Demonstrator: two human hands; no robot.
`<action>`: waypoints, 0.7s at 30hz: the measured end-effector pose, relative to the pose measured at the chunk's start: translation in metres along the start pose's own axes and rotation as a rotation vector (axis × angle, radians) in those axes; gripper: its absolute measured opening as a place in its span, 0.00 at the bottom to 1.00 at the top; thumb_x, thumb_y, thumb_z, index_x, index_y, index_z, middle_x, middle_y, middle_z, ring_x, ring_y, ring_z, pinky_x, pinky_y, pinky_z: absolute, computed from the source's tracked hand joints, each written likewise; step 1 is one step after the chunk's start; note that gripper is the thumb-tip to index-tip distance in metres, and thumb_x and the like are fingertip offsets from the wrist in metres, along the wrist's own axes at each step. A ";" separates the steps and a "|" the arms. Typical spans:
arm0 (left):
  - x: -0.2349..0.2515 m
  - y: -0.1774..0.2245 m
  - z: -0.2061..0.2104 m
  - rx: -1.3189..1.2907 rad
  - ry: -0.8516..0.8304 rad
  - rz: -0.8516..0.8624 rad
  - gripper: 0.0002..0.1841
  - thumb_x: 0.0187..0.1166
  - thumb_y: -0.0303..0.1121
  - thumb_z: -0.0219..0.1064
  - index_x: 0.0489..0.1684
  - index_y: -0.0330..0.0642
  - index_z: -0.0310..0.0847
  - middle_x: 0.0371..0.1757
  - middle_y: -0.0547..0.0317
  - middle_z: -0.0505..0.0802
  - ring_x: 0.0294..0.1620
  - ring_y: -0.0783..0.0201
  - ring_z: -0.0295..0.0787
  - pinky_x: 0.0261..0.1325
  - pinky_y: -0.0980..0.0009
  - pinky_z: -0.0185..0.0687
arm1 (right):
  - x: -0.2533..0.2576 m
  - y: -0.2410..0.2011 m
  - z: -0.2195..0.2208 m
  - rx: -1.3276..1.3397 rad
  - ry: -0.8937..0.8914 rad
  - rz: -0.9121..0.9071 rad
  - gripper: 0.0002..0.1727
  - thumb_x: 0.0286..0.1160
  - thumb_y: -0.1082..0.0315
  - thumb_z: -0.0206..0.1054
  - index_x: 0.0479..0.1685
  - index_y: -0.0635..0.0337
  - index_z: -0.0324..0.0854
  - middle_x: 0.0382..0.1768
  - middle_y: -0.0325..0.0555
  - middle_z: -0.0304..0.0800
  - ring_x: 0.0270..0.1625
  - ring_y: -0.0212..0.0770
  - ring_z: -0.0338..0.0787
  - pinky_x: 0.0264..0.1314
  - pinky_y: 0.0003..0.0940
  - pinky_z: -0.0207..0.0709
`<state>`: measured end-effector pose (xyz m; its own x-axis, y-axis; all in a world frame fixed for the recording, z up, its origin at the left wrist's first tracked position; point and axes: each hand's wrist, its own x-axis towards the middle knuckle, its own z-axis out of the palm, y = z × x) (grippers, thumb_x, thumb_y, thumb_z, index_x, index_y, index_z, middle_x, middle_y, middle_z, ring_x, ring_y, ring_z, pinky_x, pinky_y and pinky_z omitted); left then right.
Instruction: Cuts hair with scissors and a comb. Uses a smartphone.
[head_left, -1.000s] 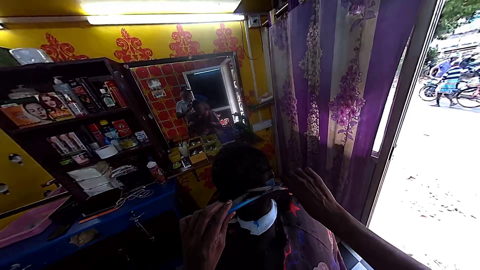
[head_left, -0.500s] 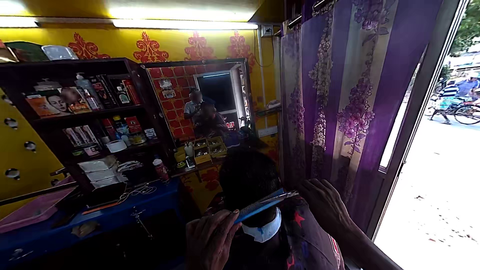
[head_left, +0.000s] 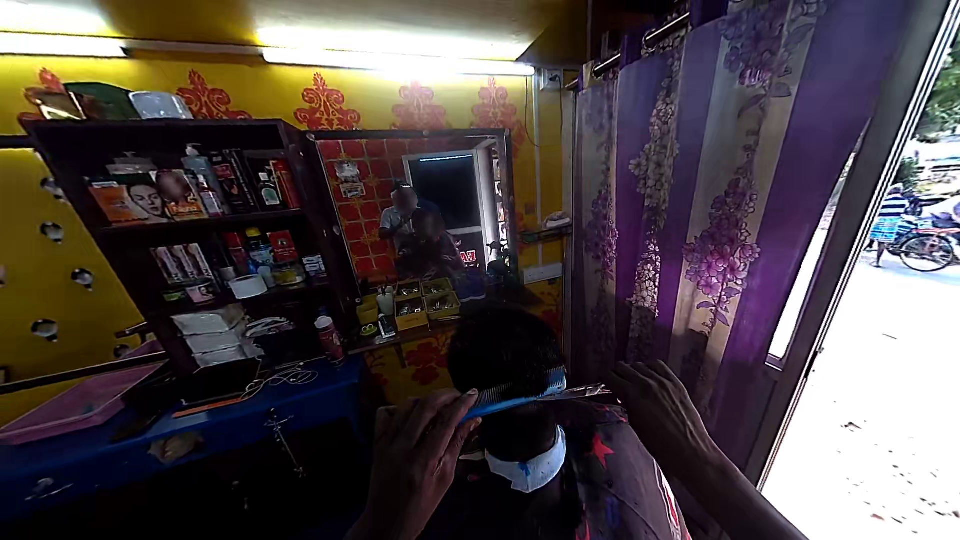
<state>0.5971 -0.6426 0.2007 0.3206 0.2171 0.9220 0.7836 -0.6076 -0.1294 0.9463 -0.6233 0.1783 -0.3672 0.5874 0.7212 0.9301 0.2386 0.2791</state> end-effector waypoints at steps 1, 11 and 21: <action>0.000 0.000 0.000 0.004 0.005 0.010 0.16 0.80 0.47 0.70 0.63 0.62 0.88 0.55 0.67 0.91 0.49 0.67 0.84 0.51 0.62 0.70 | 0.004 -0.004 -0.002 -0.033 -0.023 -0.001 0.16 0.53 0.76 0.82 0.40 0.47 0.89 0.39 0.36 0.91 0.42 0.42 0.91 0.48 0.43 0.82; -0.001 -0.001 0.000 0.044 0.042 0.053 0.16 0.79 0.47 0.70 0.64 0.63 0.86 0.55 0.68 0.90 0.49 0.68 0.84 0.53 0.64 0.69 | 0.009 -0.014 -0.008 -0.035 -0.062 -0.018 0.14 0.60 0.81 0.75 0.39 0.50 0.89 0.36 0.38 0.93 0.40 0.43 0.92 0.49 0.42 0.84; -0.008 0.002 0.000 0.012 0.036 0.063 0.18 0.78 0.48 0.71 0.65 0.63 0.85 0.55 0.69 0.90 0.50 0.69 0.83 0.54 0.65 0.70 | 0.007 -0.016 -0.004 -0.011 -0.007 0.045 0.16 0.63 0.81 0.72 0.44 0.47 0.89 0.40 0.36 0.93 0.43 0.41 0.92 0.45 0.40 0.83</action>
<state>0.5965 -0.6457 0.1933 0.3502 0.1512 0.9244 0.7690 -0.6099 -0.1916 0.9289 -0.6262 0.1816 -0.3245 0.6025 0.7292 0.9459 0.2032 0.2531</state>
